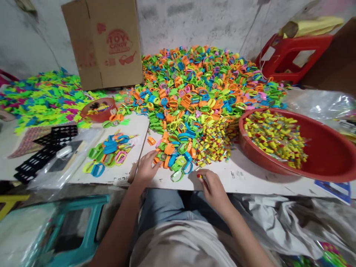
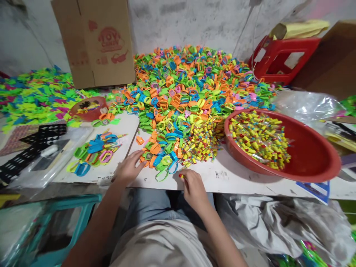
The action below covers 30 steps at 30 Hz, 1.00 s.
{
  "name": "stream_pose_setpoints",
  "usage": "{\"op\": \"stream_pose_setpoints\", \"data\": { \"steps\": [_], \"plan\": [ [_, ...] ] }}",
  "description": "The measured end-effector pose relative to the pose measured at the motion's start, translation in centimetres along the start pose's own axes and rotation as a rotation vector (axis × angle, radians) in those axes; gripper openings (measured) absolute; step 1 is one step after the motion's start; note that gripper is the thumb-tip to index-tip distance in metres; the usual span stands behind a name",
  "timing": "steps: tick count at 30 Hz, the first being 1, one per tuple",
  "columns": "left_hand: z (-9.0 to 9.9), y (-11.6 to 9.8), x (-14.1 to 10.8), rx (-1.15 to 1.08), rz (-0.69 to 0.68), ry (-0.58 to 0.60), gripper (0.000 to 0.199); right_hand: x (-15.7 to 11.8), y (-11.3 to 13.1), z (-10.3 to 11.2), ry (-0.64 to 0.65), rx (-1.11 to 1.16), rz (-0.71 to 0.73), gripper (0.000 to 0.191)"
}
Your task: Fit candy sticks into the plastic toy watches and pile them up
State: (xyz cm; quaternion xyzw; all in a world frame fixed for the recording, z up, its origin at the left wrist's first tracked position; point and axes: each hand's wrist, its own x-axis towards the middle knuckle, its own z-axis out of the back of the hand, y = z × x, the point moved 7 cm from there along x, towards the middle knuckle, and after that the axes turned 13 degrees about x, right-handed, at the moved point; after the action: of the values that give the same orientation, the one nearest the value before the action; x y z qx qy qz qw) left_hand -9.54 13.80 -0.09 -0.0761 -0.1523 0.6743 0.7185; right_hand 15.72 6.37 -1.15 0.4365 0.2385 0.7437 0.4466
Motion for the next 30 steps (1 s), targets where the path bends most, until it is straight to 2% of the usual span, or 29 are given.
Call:
{"op": "stream_pose_setpoints", "data": {
  "steps": [4, 10, 14, 18, 22, 24, 27, 30],
  "plan": [
    [0.0, 1.2, 0.1, -0.128, 0.029, 0.039, 0.048, -0.3, 1.3, -0.7, 0.033, 0.045, 0.024, 0.015],
    [-1.1, 3.2, -1.2, -0.254, 0.14, 0.088, 0.049, -0.2, 2.7, -1.7, 0.102, 0.116, 0.03, 0.016],
    [-1.0, 3.4, -2.0, -0.325, 0.181, 0.126, 0.042, 0.0, 3.1, -2.1, 0.109, 0.138, 0.051, 0.016],
    [-0.8, 1.4, -3.1, -0.503, 0.172, 0.206, 0.046, -0.1, 3.6, -2.2, 0.113, 0.183, 0.005, 0.014],
    [-1.2, -2.2, -4.9, -0.864, 0.215, 0.417, 0.058, 0.0, 4.6, -2.2, 0.071, 0.317, -0.064, 0.016],
    [-1.1, -3.9, -5.6, -0.965, 0.207, 0.489, 0.054, 0.2, 5.3, -2.1, 0.036, 0.351, -0.066, 0.016],
    [-1.1, -5.6, -6.1, -1.04, 0.169, 0.516, 0.046, 0.4, 6.1, -2.0, 0.012, 0.346, -0.047, 0.015],
    [-1.3, -6.6, -6.4, -1.077, 0.117, 0.532, 0.048, 0.3, 6.2, -1.8, -0.024, 0.349, -0.068, 0.016]
  ]
}}
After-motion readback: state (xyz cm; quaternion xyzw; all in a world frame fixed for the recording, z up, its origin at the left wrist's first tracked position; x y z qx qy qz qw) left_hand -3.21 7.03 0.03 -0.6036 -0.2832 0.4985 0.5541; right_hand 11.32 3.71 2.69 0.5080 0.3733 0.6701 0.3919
